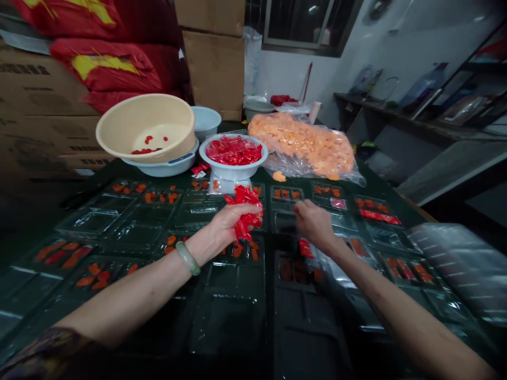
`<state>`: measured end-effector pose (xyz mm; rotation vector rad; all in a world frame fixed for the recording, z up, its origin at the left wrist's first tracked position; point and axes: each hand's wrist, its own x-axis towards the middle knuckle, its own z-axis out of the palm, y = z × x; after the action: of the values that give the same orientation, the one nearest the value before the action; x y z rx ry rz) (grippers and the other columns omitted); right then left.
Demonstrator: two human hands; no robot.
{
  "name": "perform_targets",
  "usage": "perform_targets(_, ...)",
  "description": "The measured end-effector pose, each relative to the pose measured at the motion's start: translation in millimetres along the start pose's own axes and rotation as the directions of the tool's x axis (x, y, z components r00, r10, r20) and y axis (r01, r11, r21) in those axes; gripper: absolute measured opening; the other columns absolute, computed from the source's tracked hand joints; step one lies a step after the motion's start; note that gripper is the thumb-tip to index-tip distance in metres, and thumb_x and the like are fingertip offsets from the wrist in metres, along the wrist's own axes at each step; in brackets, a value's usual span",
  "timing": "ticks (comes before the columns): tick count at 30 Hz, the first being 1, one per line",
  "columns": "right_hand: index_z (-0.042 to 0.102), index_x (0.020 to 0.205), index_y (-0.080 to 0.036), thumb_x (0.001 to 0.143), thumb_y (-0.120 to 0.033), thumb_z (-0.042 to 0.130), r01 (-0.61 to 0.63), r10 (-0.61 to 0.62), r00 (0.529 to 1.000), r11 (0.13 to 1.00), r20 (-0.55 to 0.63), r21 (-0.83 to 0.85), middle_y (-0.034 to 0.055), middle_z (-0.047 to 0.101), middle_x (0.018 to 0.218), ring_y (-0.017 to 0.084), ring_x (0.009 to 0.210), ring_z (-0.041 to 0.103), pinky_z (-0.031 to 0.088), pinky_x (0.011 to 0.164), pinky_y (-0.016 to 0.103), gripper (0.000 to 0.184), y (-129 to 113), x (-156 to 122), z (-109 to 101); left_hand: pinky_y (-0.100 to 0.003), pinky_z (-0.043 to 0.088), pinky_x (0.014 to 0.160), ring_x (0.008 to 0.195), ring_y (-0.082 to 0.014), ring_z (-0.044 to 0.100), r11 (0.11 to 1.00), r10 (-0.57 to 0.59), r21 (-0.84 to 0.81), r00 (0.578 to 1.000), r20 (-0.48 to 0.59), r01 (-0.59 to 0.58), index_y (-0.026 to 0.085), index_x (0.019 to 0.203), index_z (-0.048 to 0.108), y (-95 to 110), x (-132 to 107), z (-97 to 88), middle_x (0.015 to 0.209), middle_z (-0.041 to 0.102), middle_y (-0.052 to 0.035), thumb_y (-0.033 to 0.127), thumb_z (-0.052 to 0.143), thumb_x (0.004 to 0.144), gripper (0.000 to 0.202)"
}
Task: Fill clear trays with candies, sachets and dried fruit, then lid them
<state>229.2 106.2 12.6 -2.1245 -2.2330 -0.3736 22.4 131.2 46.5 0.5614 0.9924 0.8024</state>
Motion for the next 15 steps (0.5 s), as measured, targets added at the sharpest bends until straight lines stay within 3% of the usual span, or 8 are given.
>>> perform_targets(3,0.058,0.099,-0.018,0.089,-0.016,0.036,-0.018,0.017,0.998,1.000,-0.058,-0.014,0.0088,0.059,0.099,0.019,0.084,0.059,0.028,0.055,0.026,0.024,10.9,16.1,2.3,-0.018,0.043,0.040,0.048,-0.0115,0.060,1.000,0.030,-0.001,0.999,-0.016,-0.030,0.008,0.067,0.064,2.0,-2.9,-0.2,0.059,0.065,-0.0046,0.001,0.067,0.063,0.009)
perform_targets(7,0.063,0.095,-0.015,0.085,-0.011,0.041,0.017,-0.021,0.990,0.999,0.142,0.030,0.0121,0.062,0.094,0.022,0.087,0.060,0.035,0.058,0.026,0.024,12.5,31.1,11.9,-0.020,0.046,0.047,0.047,-0.0107,0.058,0.999,0.031,-0.038,1.000,-0.004,-0.031,0.008,0.062,0.062,-0.5,-8.2,3.3,0.054,0.063,-0.0046,-0.002,0.064,0.062,0.010)
perform_targets(8,0.063,0.095,-0.015,0.086,-0.014,0.041,0.009,-0.016,0.989,0.999,0.146,0.052,0.0122,0.063,0.094,0.022,0.087,0.060,0.037,0.059,0.026,0.024,9.7,32.5,11.5,-0.020,0.047,0.048,0.047,-0.0108,0.057,0.999,0.035,-0.038,0.999,-0.006,-0.035,0.008,0.061,0.061,-2.1,-9.0,4.3,0.053,0.062,-0.0044,-0.002,0.064,0.060,0.011)
perform_targets(10,0.061,0.104,-0.016,0.090,-0.023,0.039,0.013,-0.022,0.999,0.978,0.040,0.207,0.0108,0.063,0.096,0.021,0.086,0.061,0.041,0.064,0.027,0.027,0.1,31.7,3.0,-0.022,0.048,0.050,0.047,-0.0117,0.058,0.998,0.060,-0.019,0.998,0.001,-0.060,0.009,0.060,0.061,-6.2,-9.5,5.9,0.053,0.062,-0.0041,-0.002,0.065,0.058,0.012)
perform_targets(11,0.059,0.110,-0.016,0.091,-0.027,0.039,0.052,-0.041,0.998,0.937,-0.037,0.345,0.0094,0.063,0.096,0.019,0.084,0.060,0.042,0.066,0.027,0.029,-6.6,29.6,-4.9,-0.023,0.048,0.050,0.048,-0.0122,0.058,0.996,0.085,-0.002,0.996,0.019,-0.085,0.009,0.060,0.061,-8.5,-9.3,6.4,0.053,0.062,-0.0037,-0.002,0.067,0.056,0.013)
perform_targets(13,0.054,0.117,-0.016,0.089,-0.033,0.046,0.192,-0.095,0.978,0.764,-0.188,0.616,0.0057,0.063,0.089,0.015,0.074,0.058,0.044,0.066,0.025,0.034,-22.6,22.8,-25.0,-0.024,0.048,0.052,0.050,-0.0127,0.059,0.988,0.148,0.026,0.985,0.086,-0.151,0.010,0.062,0.062,-13.5,-8.9,6.7,0.057,0.064,-0.0027,-0.002,0.069,0.051,0.017)
perform_targets(15,0.059,0.108,-0.015,0.084,-0.031,0.052,0.305,-0.150,0.951,0.600,-0.271,0.739,0.0032,0.062,0.080,0.013,0.067,0.055,0.043,0.064,0.024,0.030,-39.3,14.6,-44.0,-0.023,0.047,0.052,0.052,-0.0121,0.059,0.979,0.190,0.049,0.972,0.137,-0.198,0.011,0.063,0.062,-18.2,-10.2,5.5,0.059,0.064,-0.0013,-0.002,0.070,0.047,0.022)
